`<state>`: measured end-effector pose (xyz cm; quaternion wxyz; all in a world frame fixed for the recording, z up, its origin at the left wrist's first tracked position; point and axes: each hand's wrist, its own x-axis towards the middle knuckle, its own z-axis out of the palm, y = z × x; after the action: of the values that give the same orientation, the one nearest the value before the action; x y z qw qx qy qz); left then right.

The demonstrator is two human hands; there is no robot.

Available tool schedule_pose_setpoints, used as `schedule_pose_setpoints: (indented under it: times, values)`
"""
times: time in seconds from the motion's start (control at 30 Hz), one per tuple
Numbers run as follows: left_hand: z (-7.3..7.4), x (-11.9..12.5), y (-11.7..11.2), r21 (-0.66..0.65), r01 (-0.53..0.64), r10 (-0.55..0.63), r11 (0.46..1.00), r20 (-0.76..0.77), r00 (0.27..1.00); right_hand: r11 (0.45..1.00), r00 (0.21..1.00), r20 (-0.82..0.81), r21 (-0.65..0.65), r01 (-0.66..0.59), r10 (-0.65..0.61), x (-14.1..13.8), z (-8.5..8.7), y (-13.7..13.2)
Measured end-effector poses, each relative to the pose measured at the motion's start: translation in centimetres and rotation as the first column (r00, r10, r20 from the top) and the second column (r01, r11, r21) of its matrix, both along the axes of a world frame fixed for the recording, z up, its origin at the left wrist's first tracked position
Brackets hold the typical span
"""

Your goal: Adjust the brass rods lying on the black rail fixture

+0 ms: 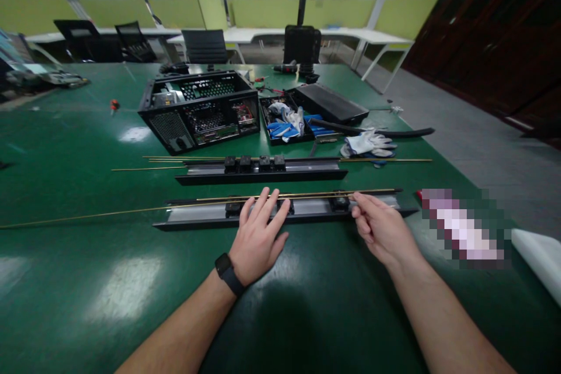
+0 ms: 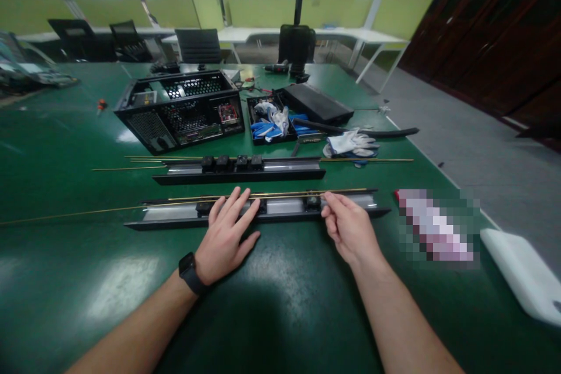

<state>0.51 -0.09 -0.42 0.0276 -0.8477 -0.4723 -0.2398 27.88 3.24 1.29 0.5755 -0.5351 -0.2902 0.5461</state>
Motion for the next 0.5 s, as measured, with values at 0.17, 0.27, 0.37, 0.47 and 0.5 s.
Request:
schedule_pose_setpoints:
  times: [0.17,0.27,0.37,0.47,0.5]
  values:
    - [0.1,0.0,0.0,0.003,-0.001,0.001,1.000,-0.001,1.000,0.999,0.999,-0.001,-0.019,0.049,-0.049,0.1,0.4,0.1]
    - [0.1,-0.1,-0.1,0.006,0.000,0.000,1.000,0.001,1.000,0.998,0.999,-0.004,-0.057,0.032,-0.032,0.5,0.7,0.3]
    - [0.1,-0.2,-0.1,0.007,0.005,-0.005,1.000,0.004,1.000,0.995,1.000,0.021,-0.097,-0.005,0.007,1.0,1.3,0.6]
    - [0.2,-0.2,-0.2,0.006,0.007,-0.007,1.000,0.005,1.000,0.993,0.995,0.080,-0.113,-0.047,0.056,1.7,2.3,1.0]
    - [0.2,-0.2,-0.2,0.007,0.007,-0.007,1.000,0.007,1.000,0.991,0.992,0.107,-0.122,-0.059,0.072,2.0,2.7,1.1]
